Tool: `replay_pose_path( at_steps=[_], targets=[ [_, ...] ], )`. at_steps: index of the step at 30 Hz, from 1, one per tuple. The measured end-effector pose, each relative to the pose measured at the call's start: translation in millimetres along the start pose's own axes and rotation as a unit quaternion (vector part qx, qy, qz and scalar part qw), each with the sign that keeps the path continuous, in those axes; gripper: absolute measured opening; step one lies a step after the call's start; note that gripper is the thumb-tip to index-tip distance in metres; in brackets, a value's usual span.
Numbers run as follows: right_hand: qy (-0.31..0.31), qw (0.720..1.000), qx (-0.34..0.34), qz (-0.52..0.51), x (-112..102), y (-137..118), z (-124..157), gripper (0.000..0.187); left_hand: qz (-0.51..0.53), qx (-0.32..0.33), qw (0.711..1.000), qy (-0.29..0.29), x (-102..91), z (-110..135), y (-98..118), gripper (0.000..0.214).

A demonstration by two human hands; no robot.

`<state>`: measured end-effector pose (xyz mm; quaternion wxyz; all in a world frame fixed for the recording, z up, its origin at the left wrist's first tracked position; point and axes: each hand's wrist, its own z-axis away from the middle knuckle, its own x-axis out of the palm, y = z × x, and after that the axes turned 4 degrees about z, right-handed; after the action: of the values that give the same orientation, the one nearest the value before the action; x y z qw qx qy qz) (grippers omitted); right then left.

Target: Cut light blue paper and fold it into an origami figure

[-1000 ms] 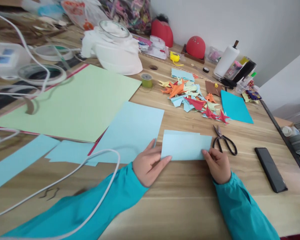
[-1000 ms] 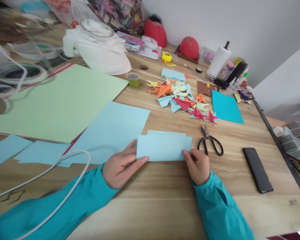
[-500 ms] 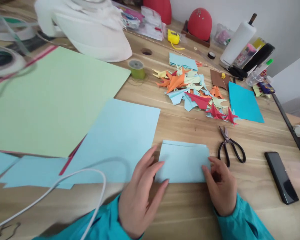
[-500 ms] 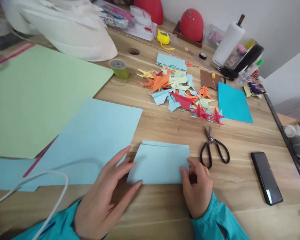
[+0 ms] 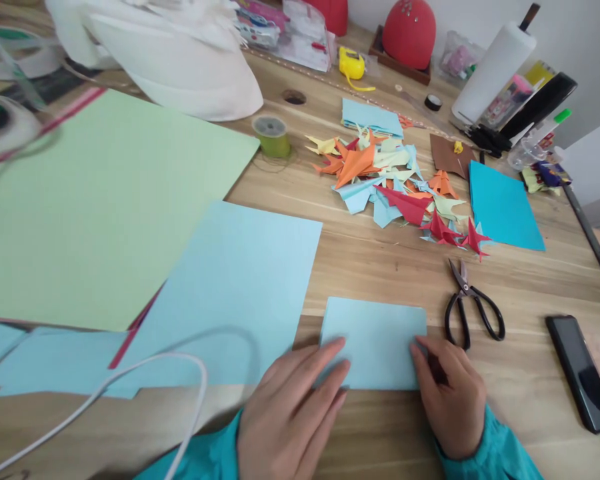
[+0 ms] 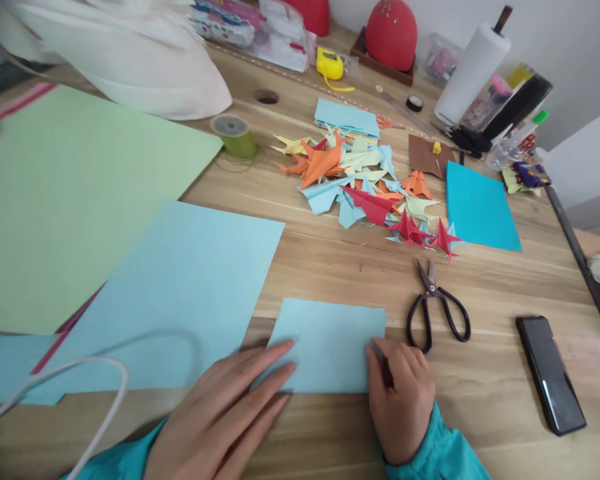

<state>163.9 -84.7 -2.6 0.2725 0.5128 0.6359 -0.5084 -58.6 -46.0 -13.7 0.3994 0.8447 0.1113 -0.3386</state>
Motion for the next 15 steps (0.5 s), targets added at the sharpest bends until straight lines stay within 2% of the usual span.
replay_pose_path(
  at_steps=[4, 9, 15],
  targets=[
    [0.001, 1.0, -0.013, 0.009, 1.0, 2.6, 0.6, 0.013, -0.057, -0.005, 0.998, -0.017, 0.6, -3.5, 1.1, 0.027],
    [0.006, 1.0, -0.02, 0.017, 1.9, 4.4, 0.8, 0.014, -0.1, 0.012, 0.995, 0.026, 12.4, -3.6, 0.3, 0.022],
    [0.002, 0.999, -0.032, 0.015, 3.0, 5.6, -0.7, 0.016, -0.125, 0.075, 0.989, -0.023, 22.4, -0.7, -3.2, 0.033]
  ],
)
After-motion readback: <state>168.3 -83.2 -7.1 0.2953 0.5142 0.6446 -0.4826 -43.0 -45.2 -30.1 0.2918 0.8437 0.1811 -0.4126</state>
